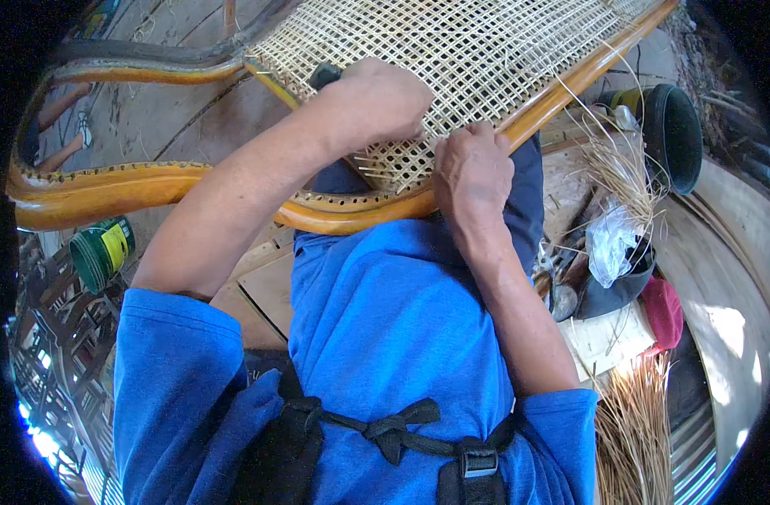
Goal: Weaving and repairing a rattan chair seat using strips of natural fiber.
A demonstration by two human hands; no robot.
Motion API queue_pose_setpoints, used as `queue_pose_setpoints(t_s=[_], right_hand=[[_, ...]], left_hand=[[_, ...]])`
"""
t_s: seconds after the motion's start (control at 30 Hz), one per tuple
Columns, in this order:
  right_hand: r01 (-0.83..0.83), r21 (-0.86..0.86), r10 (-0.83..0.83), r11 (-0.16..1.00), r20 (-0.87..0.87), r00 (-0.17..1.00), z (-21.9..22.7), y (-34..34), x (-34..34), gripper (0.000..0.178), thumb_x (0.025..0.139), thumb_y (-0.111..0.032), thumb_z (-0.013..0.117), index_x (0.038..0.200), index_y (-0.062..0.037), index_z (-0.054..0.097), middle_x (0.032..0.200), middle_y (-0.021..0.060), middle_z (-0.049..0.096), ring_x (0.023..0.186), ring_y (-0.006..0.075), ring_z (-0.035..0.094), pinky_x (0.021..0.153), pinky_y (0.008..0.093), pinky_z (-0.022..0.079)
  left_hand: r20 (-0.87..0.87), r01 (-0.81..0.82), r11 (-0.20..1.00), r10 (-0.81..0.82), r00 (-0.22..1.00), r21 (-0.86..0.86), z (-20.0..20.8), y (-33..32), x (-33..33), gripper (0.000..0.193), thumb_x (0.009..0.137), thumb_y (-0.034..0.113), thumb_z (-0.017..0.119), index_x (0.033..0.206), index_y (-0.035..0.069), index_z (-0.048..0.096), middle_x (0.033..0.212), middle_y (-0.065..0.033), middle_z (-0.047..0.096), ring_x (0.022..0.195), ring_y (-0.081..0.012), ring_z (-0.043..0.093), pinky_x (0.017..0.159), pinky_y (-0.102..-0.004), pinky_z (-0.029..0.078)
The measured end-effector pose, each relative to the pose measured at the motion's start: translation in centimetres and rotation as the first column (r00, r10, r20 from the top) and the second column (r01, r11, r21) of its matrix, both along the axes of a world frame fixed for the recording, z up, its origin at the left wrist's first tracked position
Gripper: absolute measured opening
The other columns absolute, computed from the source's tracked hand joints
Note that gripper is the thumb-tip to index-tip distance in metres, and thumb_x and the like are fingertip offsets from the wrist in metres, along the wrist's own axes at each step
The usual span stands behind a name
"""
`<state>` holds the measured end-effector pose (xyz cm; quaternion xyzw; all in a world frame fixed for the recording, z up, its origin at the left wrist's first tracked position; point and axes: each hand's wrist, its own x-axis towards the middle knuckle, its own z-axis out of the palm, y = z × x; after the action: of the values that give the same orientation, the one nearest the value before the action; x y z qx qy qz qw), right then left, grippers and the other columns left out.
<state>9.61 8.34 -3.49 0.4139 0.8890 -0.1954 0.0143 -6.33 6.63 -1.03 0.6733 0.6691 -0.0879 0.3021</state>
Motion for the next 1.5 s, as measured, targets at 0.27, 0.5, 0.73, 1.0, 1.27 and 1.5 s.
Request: queue_pose_setpoints(t_s=[0.27, 0.5, 0.73, 1.0, 1.27, 1.5], right_hand=[[-0.084, -0.391, -0.05, 0.916, -0.32, 0.946, 1.1, 0.7, -1.9, 0.021, 0.083, -0.024, 0.059, 0.093, -0.0057, 0.064, 0.085, 0.0152, 0.056, 0.079, 0.0292, 0.054, 0.071, 0.0371, 0.043], [0.035, -0.427, -0.051, 0.904, -0.026, 0.998, 0.8, 1.0, -1.3, 0.02, 0.075, -0.021, 0.06, 0.072, -0.0015, 0.065, 0.072, 0.0208, 0.057, 0.077, 0.0341, 0.056, 0.067, 0.0435, 0.045], [0.014, -0.386, 0.036, 0.922, 0.123, 0.992, 0.3, 1.6, -1.8, 0.018, 0.073, -0.018, 0.056, 0.067, -0.003, 0.064, 0.077, 0.0199, 0.057, 0.081, 0.0384, 0.054, 0.073, 0.045, 0.046], [-0.062, 0.043, 0.058, 0.997, 0.088, 0.994, -0.1, -0.7, -2.1, 0.02, 0.077, -0.023, 0.059, 0.074, -0.0046, 0.063, 0.085, 0.0146, 0.058, 0.084, 0.0349, 0.055, 0.071, 0.0446, 0.047], [-0.312, 0.143, 0.335, 0.939, -0.193, 0.922, -0.6, 1.0, -1.3, 0.009, 0.074, -0.009, 0.059, 0.081, -0.0054, 0.06, 0.09, 0.012, 0.057, 0.086, 0.0317, 0.054, 0.075, 0.04, 0.046], [-0.276, 0.133, 0.302, 0.952, -0.259, 0.917, -0.7, 1.4, -2.1, 0.01, 0.079, -0.013, 0.058, 0.082, -0.0051, 0.062, 0.082, 0.0121, 0.058, 0.08, 0.0324, 0.055, 0.072, 0.0398, 0.046]], left_hand=[[-0.067, 0.009, 0.988, 0.002, 0.998, 0.154, 5.0, -2.0, -4.4, 0.019, 0.074, 0.02, 0.06, 0.084, 0.006, 0.068, 0.082, -0.0131, 0.066, 0.077, -0.0277, 0.065, 0.066, -0.0396, 0.052], [-0.099, 0.041, 0.999, -0.043, 0.994, -0.027, 2.7, -1.8, -1.6, 0.018, 0.075, 0.011, 0.054, 0.082, 0.006, 0.069, 0.084, -0.0126, 0.067, 0.08, -0.0261, 0.066, 0.068, -0.0391, 0.051], [-0.132, 0.188, 0.969, -0.21, 0.969, -0.161, 1.6, 0.2, 0.2, 0.023, 0.078, 0.015, 0.058, 0.097, 0.014, 0.07, 0.096, -0.0043, 0.068, 0.091, -0.0192, 0.063, 0.072, -0.0373, 0.049], [0.015, -0.049, 0.999, 0.049, 0.999, -0.011, -0.6, -1.2, -1.5, 0.02, 0.073, 0.018, 0.057, 0.083, 0.006, 0.069, 0.083, -0.0142, 0.066, 0.079, -0.0296, 0.065, 0.068, -0.0404, 0.052], [-0.123, -0.052, 0.99, 0.036, 0.992, -0.131, 1.7, -0.7, -2.9, 0.022, 0.069, 0.019, 0.059, 0.085, 0.007, 0.069, 0.085, -0.0114, 0.067, 0.08, -0.0265, 0.065, 0.068, -0.0386, 0.052], [-0.224, -0.119, 0.986, 0.091, 0.97, -0.115, 3.3, -1.9, -5.1, 0.021, 0.069, 0.019, 0.058, 0.082, 0.007, 0.069, 0.083, -0.012, 0.066, 0.078, -0.0273, 0.065, 0.067, -0.0388, 0.052]])
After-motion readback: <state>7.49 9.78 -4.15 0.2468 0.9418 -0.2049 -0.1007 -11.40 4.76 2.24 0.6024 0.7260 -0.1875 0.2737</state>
